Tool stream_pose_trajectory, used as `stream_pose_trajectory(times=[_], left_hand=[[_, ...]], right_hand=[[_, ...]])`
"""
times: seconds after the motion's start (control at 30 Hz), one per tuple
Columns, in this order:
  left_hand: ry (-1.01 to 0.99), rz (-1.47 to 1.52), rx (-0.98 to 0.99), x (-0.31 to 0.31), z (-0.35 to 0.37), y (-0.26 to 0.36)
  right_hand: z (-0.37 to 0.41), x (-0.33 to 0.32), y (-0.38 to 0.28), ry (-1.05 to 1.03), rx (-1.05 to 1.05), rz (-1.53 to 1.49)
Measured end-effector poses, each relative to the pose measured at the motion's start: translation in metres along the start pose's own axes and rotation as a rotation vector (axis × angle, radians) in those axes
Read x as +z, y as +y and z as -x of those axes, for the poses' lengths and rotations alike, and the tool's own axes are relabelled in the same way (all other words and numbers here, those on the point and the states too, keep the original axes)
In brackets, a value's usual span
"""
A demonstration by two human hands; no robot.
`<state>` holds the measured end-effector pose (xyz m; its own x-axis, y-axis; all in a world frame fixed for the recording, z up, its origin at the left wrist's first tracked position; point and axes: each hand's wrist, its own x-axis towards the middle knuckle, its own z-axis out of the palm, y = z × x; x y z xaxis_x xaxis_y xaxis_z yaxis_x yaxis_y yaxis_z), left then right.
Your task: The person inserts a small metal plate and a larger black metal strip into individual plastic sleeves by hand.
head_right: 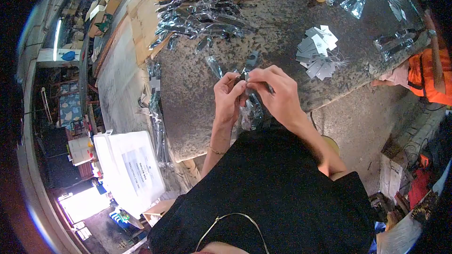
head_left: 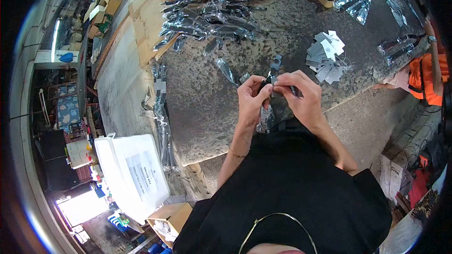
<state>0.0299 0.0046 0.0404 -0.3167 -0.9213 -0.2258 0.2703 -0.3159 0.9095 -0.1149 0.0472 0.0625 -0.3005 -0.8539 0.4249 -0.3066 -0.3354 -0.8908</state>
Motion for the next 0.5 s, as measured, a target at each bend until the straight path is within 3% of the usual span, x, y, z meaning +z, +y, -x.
stream_pose_trajectory(times=[0.17, 0.5], left_hand=[[0.054, -0.005, 0.015, 0.004, 0.003, -0.004], [0.104, 0.021, 0.036, 0.010, 0.005, -0.005]], right_hand=[[-0.001, -0.008, 0.006, -0.099, -0.136, 0.122], [-0.002, -0.019, -0.002, -0.166, -0.143, 0.209]])
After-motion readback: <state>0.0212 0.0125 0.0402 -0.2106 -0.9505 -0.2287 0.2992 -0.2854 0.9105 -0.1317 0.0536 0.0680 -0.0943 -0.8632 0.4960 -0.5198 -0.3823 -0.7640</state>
